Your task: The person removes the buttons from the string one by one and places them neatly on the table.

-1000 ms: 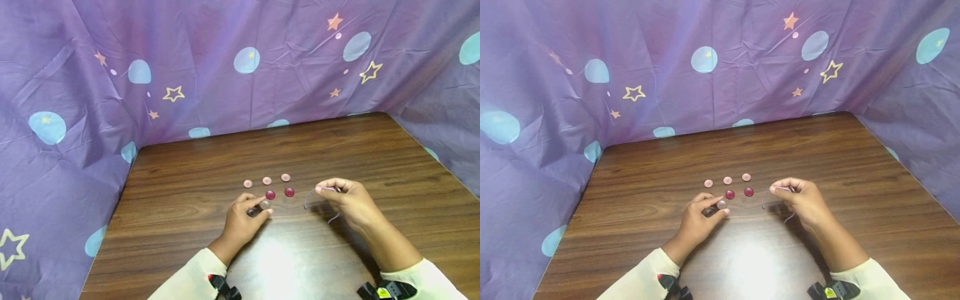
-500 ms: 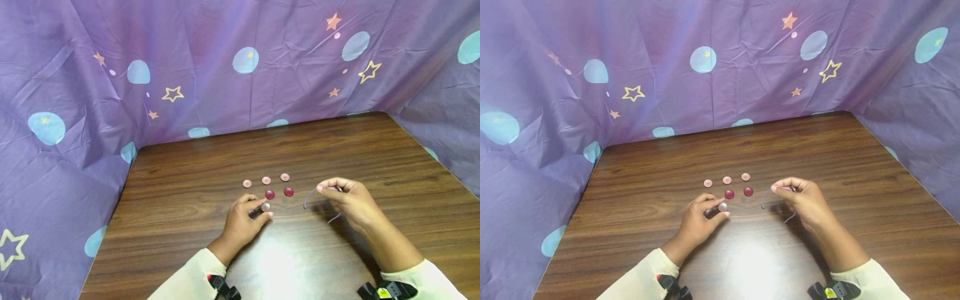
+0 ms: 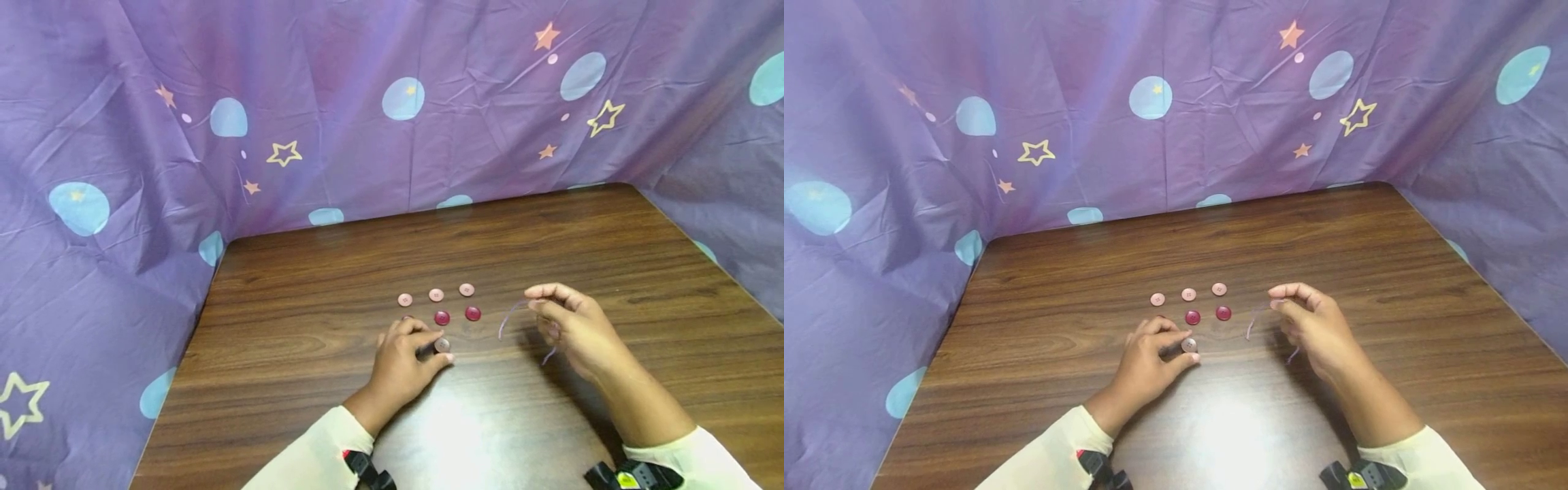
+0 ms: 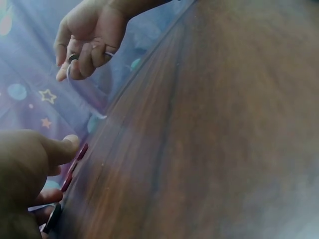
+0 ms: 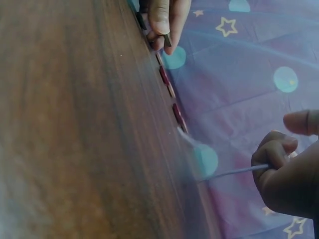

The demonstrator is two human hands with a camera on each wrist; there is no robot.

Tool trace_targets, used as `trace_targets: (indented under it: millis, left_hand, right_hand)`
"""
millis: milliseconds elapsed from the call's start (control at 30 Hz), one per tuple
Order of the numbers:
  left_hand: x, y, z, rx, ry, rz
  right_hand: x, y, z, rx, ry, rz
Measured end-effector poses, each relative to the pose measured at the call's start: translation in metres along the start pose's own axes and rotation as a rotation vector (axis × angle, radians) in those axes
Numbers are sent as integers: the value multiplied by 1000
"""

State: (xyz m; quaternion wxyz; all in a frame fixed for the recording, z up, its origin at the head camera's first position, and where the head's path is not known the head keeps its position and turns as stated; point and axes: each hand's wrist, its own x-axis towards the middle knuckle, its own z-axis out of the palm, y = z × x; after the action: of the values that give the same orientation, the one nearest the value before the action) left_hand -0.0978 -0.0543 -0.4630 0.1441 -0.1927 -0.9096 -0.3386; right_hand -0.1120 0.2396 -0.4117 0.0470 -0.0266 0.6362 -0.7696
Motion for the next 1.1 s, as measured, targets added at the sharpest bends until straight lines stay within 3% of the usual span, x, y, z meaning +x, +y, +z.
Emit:
trace_targets:
  millis: [133,400,700,900,1100]
  left_hand:
    - [0,1,1,12,-15,-19]
    - [-1,3,2,53,-27,-37]
    - [-1,5,7,150,10,29]
    - [0,8,8,172,4,19]
    - [0,11,8,167,-30,-28]
  right_hand:
    - [0,-2,-4,45,-1,8]
    - [1,-3,-5,19,37,35]
    - [-1,-5,-1,-100,146,45]
    - [-3,-8,-1,-46,134,35]
    - [-4,-8,-1,34,115,14]
